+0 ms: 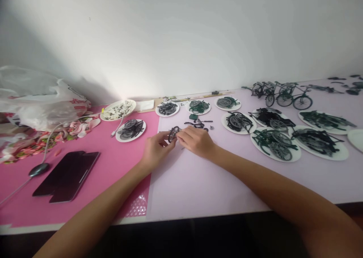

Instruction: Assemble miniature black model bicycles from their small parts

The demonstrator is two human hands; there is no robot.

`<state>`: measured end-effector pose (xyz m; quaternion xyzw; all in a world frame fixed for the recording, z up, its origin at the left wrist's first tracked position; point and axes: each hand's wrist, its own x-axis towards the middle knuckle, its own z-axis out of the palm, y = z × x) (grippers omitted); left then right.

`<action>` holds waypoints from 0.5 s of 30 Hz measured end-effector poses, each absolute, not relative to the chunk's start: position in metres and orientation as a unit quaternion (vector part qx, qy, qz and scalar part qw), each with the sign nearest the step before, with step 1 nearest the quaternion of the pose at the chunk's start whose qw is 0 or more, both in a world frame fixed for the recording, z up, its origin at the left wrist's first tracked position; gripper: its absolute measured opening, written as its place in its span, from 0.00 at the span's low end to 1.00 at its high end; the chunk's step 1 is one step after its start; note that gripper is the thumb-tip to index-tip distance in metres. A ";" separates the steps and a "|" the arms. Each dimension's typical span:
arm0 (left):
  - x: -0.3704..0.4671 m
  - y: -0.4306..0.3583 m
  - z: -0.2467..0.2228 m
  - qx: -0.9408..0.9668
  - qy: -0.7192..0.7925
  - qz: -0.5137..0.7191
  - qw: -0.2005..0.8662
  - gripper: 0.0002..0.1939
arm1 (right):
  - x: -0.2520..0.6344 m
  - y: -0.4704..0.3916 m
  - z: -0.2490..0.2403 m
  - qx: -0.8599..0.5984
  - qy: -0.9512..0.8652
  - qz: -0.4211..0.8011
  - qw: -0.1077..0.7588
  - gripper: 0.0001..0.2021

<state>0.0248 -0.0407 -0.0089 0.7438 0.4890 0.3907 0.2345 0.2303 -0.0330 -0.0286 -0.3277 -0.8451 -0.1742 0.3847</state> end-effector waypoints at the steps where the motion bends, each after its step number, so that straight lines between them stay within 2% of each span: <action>1: 0.025 -0.041 -0.009 0.744 0.490 0.389 0.232 0.13 | 0.233 -0.032 -0.028 -0.325 -0.854 -0.161 0.373 0.08; 8: 0.027 -0.046 -0.002 0.759 0.485 0.370 0.227 0.12 | 0.236 -0.031 -0.024 -0.303 -0.858 -0.173 0.378 0.09; 15: 0.025 -0.047 0.002 0.773 0.475 0.356 0.224 0.11 | 0.230 -0.035 -0.026 -0.276 -0.831 -0.209 0.435 0.09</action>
